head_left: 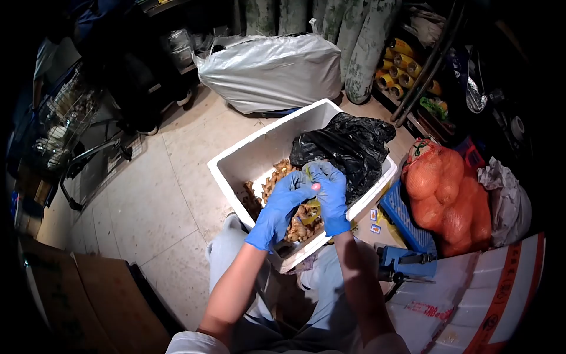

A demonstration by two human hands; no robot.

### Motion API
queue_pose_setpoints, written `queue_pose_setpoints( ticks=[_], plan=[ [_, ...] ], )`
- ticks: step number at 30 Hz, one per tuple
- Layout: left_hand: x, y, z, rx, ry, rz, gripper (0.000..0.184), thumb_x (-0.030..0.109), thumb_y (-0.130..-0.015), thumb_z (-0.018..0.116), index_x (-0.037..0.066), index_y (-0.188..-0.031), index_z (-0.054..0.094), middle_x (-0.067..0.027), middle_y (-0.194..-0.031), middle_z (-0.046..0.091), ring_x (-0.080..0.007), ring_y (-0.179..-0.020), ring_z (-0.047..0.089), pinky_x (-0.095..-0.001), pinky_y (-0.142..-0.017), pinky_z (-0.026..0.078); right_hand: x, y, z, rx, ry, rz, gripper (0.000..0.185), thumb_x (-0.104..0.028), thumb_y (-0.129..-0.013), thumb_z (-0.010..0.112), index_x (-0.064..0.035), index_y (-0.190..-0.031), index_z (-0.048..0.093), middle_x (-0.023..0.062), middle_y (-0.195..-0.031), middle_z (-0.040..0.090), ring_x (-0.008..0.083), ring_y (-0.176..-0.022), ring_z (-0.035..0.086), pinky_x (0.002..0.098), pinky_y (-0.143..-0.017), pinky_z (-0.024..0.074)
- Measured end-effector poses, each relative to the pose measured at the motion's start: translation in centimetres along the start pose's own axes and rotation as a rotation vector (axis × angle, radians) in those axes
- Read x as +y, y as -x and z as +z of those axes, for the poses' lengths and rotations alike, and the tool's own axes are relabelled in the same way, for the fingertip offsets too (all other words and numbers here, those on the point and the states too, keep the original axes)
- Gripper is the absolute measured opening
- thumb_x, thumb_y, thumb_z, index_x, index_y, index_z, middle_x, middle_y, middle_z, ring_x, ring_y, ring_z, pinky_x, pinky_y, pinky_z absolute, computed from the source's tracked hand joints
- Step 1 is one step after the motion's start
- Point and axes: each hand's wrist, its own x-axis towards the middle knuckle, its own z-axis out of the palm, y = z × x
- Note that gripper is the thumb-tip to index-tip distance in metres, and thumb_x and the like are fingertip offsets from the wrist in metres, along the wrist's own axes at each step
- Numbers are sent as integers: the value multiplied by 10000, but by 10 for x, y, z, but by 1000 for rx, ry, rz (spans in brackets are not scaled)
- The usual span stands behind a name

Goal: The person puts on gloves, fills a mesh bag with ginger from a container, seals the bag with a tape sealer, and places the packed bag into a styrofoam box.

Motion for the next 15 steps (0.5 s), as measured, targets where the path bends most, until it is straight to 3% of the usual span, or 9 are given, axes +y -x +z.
queue_pose_setpoints(
  ticks=[4,9,12,14,15],
  plan=[
    [7,3,-9,-72,-104,-189,154,87,-744,650,27,-855,561,20,-784,545,-63,-745,496,-196,-691,400,-10,-2,-3,14,88,24,77,-43,-806,563,9,-851,598,-9,-779,578,38,-697,496,172,-644,418],
    [11,8,1,-39,100,-114,135,79,-738,648,32,-833,565,24,-757,545,-63,-711,492,-192,-661,386,-26,2,1,-145,46,178,115,-86,-814,568,-1,-891,573,-8,-794,561,49,-713,485,182,-682,412],
    [12,6,-2,64,142,-36,122,70,-741,637,40,-834,563,22,-758,551,-65,-700,497,-193,-658,384,-23,0,5,94,145,-188,189,-153,-818,584,-30,-935,502,-5,-808,499,76,-762,456,198,-731,387],
    [13,6,-5,129,109,16,112,64,-745,629,45,-833,563,19,-761,555,-67,-701,502,-194,-665,386,-24,-1,-5,57,391,-272,192,-166,-804,607,-34,-877,488,5,-786,487,76,-744,443,204,-712,384],
    [12,6,-6,122,129,59,92,67,-758,616,49,-831,563,12,-759,558,-70,-710,509,-188,-664,390,-23,1,-8,-81,327,-273,214,-186,-793,623,-37,-836,475,6,-761,474,74,-721,434,207,-694,380]
  ],
)
